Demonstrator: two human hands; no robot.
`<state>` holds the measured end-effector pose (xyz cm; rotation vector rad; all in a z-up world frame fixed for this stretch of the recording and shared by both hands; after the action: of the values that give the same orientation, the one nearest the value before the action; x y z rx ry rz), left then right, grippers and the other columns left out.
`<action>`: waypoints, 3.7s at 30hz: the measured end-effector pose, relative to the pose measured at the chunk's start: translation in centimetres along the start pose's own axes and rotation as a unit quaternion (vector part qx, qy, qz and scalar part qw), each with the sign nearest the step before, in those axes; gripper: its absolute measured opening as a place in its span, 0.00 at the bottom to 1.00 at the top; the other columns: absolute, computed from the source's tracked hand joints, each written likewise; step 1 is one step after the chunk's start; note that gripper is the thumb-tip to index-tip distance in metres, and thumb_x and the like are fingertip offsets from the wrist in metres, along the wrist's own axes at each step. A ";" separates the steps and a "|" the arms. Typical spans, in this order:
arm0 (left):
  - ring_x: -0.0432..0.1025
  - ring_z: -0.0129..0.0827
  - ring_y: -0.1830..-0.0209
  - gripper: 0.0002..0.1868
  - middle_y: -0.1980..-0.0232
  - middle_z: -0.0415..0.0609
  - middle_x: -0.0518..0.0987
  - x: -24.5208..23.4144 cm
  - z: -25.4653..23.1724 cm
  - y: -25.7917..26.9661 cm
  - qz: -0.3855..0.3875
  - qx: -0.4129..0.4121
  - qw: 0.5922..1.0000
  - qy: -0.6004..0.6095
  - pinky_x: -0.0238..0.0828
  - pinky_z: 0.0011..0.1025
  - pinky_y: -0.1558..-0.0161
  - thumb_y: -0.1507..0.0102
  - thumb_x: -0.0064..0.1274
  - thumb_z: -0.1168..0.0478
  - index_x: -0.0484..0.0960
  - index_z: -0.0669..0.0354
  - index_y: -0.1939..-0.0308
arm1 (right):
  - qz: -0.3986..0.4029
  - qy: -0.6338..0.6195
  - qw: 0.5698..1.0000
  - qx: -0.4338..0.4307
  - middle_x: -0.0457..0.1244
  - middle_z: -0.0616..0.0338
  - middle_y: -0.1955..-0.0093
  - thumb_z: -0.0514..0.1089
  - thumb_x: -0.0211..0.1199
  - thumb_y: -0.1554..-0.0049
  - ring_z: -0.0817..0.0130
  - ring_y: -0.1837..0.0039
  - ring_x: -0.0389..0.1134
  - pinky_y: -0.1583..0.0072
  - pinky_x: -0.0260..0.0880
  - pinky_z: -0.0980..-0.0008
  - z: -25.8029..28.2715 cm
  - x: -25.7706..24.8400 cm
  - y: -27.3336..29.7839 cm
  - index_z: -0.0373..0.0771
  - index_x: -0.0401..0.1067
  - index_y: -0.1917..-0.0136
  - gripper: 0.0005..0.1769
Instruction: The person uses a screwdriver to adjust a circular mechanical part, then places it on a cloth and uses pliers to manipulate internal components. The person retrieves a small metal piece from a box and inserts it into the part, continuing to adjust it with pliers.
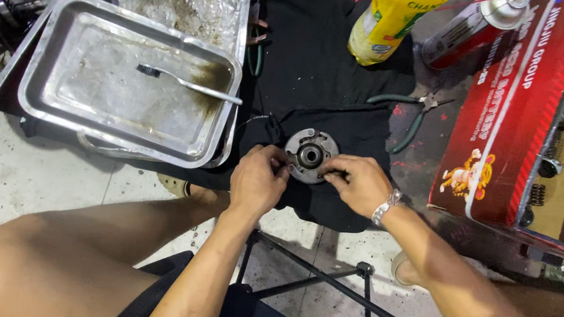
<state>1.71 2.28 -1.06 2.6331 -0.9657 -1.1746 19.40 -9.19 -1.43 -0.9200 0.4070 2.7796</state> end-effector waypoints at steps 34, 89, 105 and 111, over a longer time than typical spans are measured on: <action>0.78 0.47 0.60 0.09 0.58 0.49 0.83 3.6 -2.3 0.8 -0.008 0.123 0.992 0.012 0.74 0.42 0.57 0.43 0.61 0.64 0.87 0.55 0.58 | -0.127 -0.083 0.976 0.155 0.72 0.59 0.56 0.36 0.71 0.49 0.75 0.57 0.73 0.51 0.73 0.71 -3.2 0.5 0.8 0.36 0.74 0.40 0.22; 0.76 0.52 0.48 0.18 0.49 0.55 0.81 -1.8 -1.7 -0.6 0.057 -0.011 0.996 -0.065 0.73 0.46 0.49 0.44 0.63 0.54 0.83 0.55 0.52 | -0.020 0.155 0.955 0.253 0.68 0.39 0.47 0.49 0.66 0.49 0.47 0.43 0.71 0.44 0.73 0.54 3.8 1.5 -26.8 0.31 0.75 0.51 0.19; 0.72 0.49 0.43 0.18 0.47 0.53 0.77 1.4 -2.7 0.7 -0.055 0.260 0.964 -0.025 0.72 0.44 0.45 0.44 0.62 0.64 0.83 0.57 0.50 | -0.034 -0.583 0.791 0.182 0.67 0.38 0.42 0.44 0.53 0.39 0.50 0.41 0.73 0.40 0.76 0.54 2.8 -7.2 5.2 0.28 0.67 0.41 0.18; 0.71 0.51 0.44 0.19 0.46 0.53 0.76 2.7 -2.4 0.5 -0.013 0.276 0.957 -0.085 0.71 0.44 0.47 0.46 0.66 0.63 0.83 0.57 0.52 | -0.093 -0.399 0.888 0.207 0.70 0.45 0.49 0.49 0.54 0.35 0.58 0.53 0.73 0.55 0.74 0.63 -2.9 -1.5 6.5 0.31 0.68 0.43 0.17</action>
<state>4.50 -0.02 -0.92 2.9952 -1.4823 -1.3104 20.55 -16.34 -1.41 0.2790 0.6671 2.4521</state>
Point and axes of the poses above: each hand's wrist, its own y-axis away from the middle knuckle, its own x-axis out of the palm, z = x × y, the point moved 3 cm from there along -y, towards the middle knuckle
